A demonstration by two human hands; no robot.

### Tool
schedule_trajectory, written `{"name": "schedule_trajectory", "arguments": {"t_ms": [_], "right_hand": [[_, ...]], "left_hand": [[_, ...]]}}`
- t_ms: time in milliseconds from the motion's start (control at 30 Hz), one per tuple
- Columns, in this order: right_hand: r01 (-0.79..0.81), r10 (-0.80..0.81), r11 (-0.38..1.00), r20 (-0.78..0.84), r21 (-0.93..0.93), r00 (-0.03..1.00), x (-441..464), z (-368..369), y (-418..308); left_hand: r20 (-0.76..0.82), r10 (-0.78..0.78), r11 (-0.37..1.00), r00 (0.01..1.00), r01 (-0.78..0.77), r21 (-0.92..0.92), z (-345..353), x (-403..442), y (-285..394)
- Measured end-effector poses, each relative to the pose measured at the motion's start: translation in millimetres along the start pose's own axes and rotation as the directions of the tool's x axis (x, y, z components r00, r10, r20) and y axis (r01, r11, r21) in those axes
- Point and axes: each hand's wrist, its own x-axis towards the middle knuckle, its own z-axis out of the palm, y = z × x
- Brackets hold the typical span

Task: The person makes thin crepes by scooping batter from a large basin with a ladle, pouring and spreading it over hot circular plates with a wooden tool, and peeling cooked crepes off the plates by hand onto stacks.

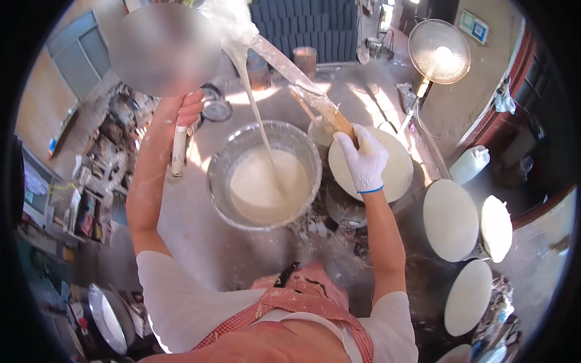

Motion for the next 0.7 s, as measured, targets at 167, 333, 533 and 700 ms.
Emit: {"name": "schedule_trajectory", "arguments": {"t_ms": [167, 333, 533, 700], "right_hand": [[-0.451, 0.338, 0.79, 0.319, 0.415, 0.885, -86, 37, 34], [-0.563, 0.475, 0.826, 0.547, -0.007, 0.69, -245, 42, 101], [-0.629, 0.553, 0.777, 0.506, -0.027, 0.662, -223, -17, 54], [-0.673, 0.522, 0.695, 0.466, 0.254, 0.715, -197, 4, 22]], "left_hand": [[-0.126, -0.196, 0.975, 0.973, 0.206, 0.077, -60, 0, -85], [0.328, -0.859, 0.165, 0.393, 0.819, -0.55, -84, -58, -224], [0.804, -0.449, 0.163, 0.39, 0.921, -0.355, -104, -58, -237], [0.209, -0.548, 0.79, 0.81, 0.583, -0.191, -81, -60, -203]]}}
